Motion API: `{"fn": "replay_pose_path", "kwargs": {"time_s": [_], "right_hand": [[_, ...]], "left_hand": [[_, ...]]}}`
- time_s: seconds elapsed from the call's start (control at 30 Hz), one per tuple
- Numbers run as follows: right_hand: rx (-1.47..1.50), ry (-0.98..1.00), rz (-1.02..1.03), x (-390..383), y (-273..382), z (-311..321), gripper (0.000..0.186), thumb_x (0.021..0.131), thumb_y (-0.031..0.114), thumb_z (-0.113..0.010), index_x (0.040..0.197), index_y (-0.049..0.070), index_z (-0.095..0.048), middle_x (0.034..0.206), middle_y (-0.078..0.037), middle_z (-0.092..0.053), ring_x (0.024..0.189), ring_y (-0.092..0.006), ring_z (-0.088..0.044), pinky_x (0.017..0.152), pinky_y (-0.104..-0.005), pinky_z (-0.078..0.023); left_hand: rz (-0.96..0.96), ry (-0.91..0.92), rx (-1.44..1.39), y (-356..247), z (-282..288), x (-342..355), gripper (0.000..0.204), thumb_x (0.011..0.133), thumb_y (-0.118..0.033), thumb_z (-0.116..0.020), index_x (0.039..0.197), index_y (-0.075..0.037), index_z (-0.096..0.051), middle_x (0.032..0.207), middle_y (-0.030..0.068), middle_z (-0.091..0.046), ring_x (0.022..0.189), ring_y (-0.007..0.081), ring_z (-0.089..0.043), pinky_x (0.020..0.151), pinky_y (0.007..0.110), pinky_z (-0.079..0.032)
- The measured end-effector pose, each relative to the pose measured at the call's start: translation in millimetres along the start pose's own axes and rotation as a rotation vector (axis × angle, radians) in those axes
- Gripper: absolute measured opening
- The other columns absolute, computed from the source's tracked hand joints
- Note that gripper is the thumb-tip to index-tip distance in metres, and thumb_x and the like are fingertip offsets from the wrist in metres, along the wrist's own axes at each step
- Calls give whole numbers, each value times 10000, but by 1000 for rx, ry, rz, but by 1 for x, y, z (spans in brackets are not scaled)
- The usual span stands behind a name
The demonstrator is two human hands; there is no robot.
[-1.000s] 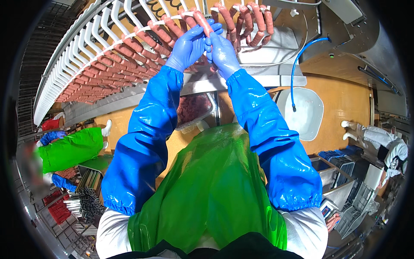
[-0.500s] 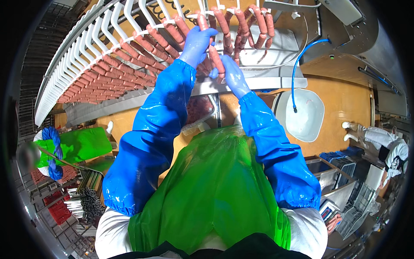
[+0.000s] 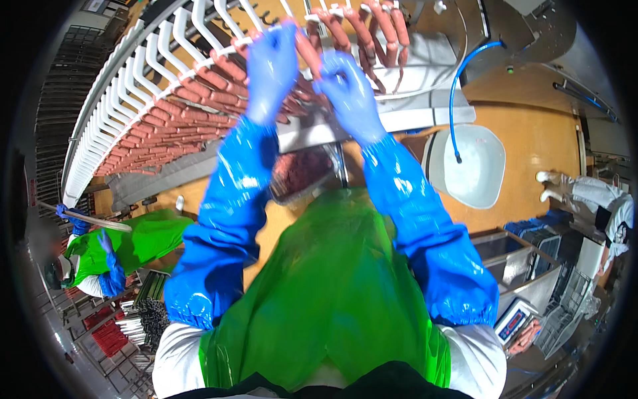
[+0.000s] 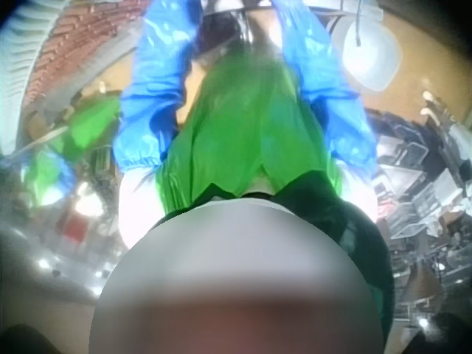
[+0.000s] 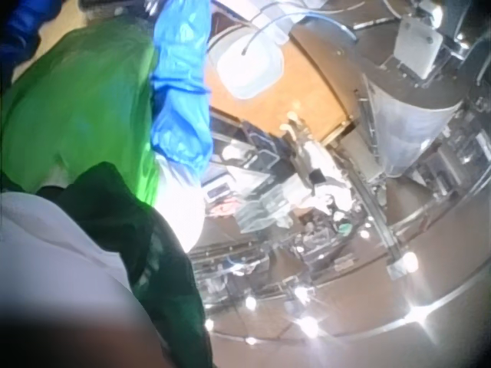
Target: The person fills sausage casings with ground meat using a stuffer machine, ties off sections, and places the linked sausages onto a rotating rack. The process is repeated continuously as the rack turns.
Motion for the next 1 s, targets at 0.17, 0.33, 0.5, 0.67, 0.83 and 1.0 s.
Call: {"fn": "replay_pose_path", "kwargs": {"time_s": [0.17,0.33,0.5,0.67,0.83,1.0], "right_hand": [[-452,-87,424,49,6,-18,131,846,-21,-557,950,46,-601,1010,-95,-567,959,-208,-574,867,-303,-453],[-509,-590,428,11,48,93,147,893,132,-616,987,33,-560,1059,-142,-562,1002,-256,-544,906,-372,-442],[-558,-82,-85,58,-60,168,318,968,288,-523,1018,-26,-535,841,-183,-590,770,-246,-555,740,-389,-445],[-184,-226,-233,17,-44,147,213,1000,234,-489,951,42,-567,668,21,-474,555,-56,-426,506,-244,-349],[-138,-126,-360,34,-62,147,288,986,260,-478,925,8,-603,699,4,-511,600,-75,-461,546,-249,-392],[-162,201,-397,47,-81,116,326,945,226,-560,1162,-9,-624,992,-53,-646,896,-106,-588,793,-243,-477]], "left_hand": [[-131,-259,305,4,36,42,335,887,-310,-585,886,20,-642,675,131,-632,591,299,-611,606,383,-493],[6,32,-297,-11,-8,-41,175,878,-130,-622,1003,-8,-606,804,73,-621,753,146,-618,707,306,-507],[80,261,-538,-13,-160,-31,471,905,-221,-618,1290,7,-474,1190,158,-575,1041,185,-585,758,303,-515],[245,394,-575,34,-213,-6,294,903,-207,-563,1078,28,-594,798,64,-619,677,138,-589,563,277,-467],[465,428,-658,63,-196,-20,309,920,-178,-466,1121,16,-598,705,39,-595,527,102,-515,479,229,-409],[450,598,-552,62,-184,-27,386,940,-252,-409,1185,-7,-581,836,131,-644,612,181,-574,596,321,-497]]}}
Point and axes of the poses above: each hand's wrist, its own x-axis towards the middle knuckle, its own z-axis out of the back of the hand, y = z × x, the point moved 9 cm from there along x, towards the middle knuckle
